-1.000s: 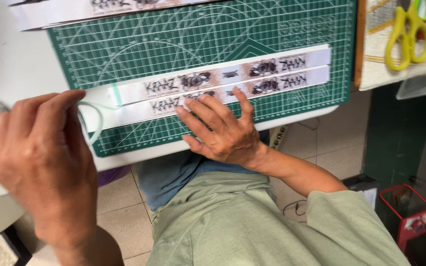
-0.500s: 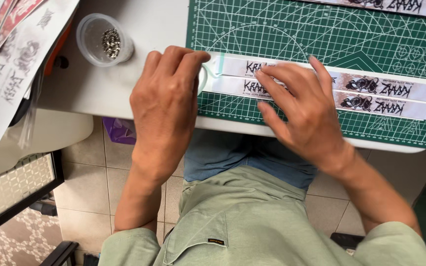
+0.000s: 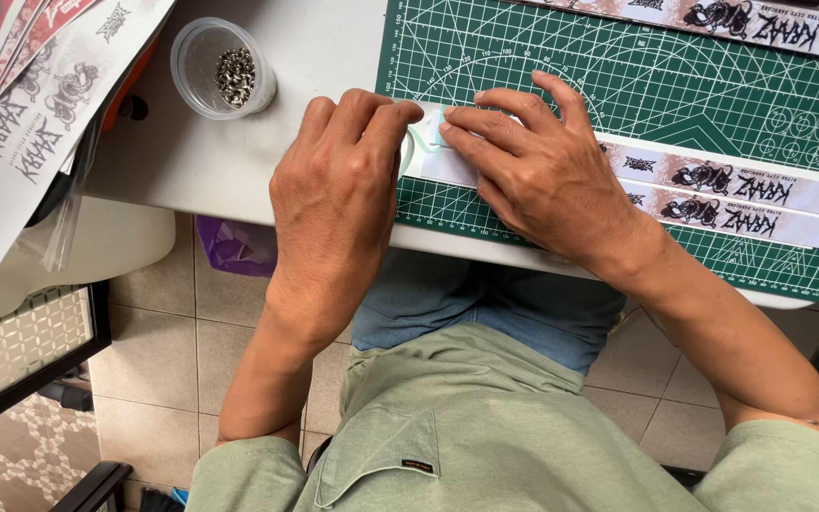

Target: The person aligns printed sticker strips on a green cutting mat, applies light blue tape to secure them, and uses scissors to trim the tape. The person handles multiple sticker strips and arranges them in parallel rows.

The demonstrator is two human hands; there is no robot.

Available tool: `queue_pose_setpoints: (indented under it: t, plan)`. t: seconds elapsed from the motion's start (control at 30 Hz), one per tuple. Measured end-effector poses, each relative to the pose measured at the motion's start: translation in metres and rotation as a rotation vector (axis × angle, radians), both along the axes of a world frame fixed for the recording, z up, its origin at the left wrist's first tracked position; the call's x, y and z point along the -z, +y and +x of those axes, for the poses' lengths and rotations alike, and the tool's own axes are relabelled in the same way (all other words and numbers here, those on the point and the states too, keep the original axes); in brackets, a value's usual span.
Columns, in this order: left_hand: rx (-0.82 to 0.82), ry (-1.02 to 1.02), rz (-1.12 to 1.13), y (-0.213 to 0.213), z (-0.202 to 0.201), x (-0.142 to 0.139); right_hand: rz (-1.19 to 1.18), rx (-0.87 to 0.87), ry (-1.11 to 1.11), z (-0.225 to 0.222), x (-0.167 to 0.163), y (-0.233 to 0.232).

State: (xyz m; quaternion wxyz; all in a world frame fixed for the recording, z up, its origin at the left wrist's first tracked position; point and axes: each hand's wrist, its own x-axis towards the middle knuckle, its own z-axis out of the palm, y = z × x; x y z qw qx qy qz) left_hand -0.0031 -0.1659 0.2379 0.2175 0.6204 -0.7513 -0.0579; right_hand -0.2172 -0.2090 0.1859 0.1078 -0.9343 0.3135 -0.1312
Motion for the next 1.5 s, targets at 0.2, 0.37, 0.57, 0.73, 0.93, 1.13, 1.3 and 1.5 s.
queue_pose_setpoints:
  t: [0.2, 0.37, 0.57, 0.73, 0.93, 1.13, 1.3, 1.5]
  plan:
    - [0.008, 0.004, -0.002, -0.001, 0.002, 0.0, 0.034, -0.02, -0.032, 0.0, 0.004, -0.001]
    - [0.008, 0.002, 0.015, -0.001, 0.001, -0.001, 0.041, -0.009, -0.026, 0.002, 0.005, -0.001]
    - [0.015, 0.002, 0.014, -0.001, 0.002, -0.001, 0.048, -0.013, -0.026, 0.003, 0.005, -0.001]
    - [0.021, 0.003, 0.017, -0.001, 0.001, 0.0, 0.056, -0.014, -0.027, 0.003, 0.006, -0.002]
    - [0.026, -0.015, 0.02, -0.001, 0.001, 0.001, 0.064, -0.018, -0.036, 0.001, 0.011, -0.004]
    - [0.038, 0.005, 0.032, 0.0, 0.0, -0.002, 0.059, -0.015, -0.053, 0.0, 0.013, -0.004]
    - [0.046, 0.012, 0.033, 0.001, 0.0, -0.003, 0.062, -0.012, -0.051, 0.0, 0.012, -0.004]
    - [0.044, 0.007, 0.033, 0.001, 0.0, -0.003, 0.073, -0.004, -0.057, 0.0, 0.011, -0.004]
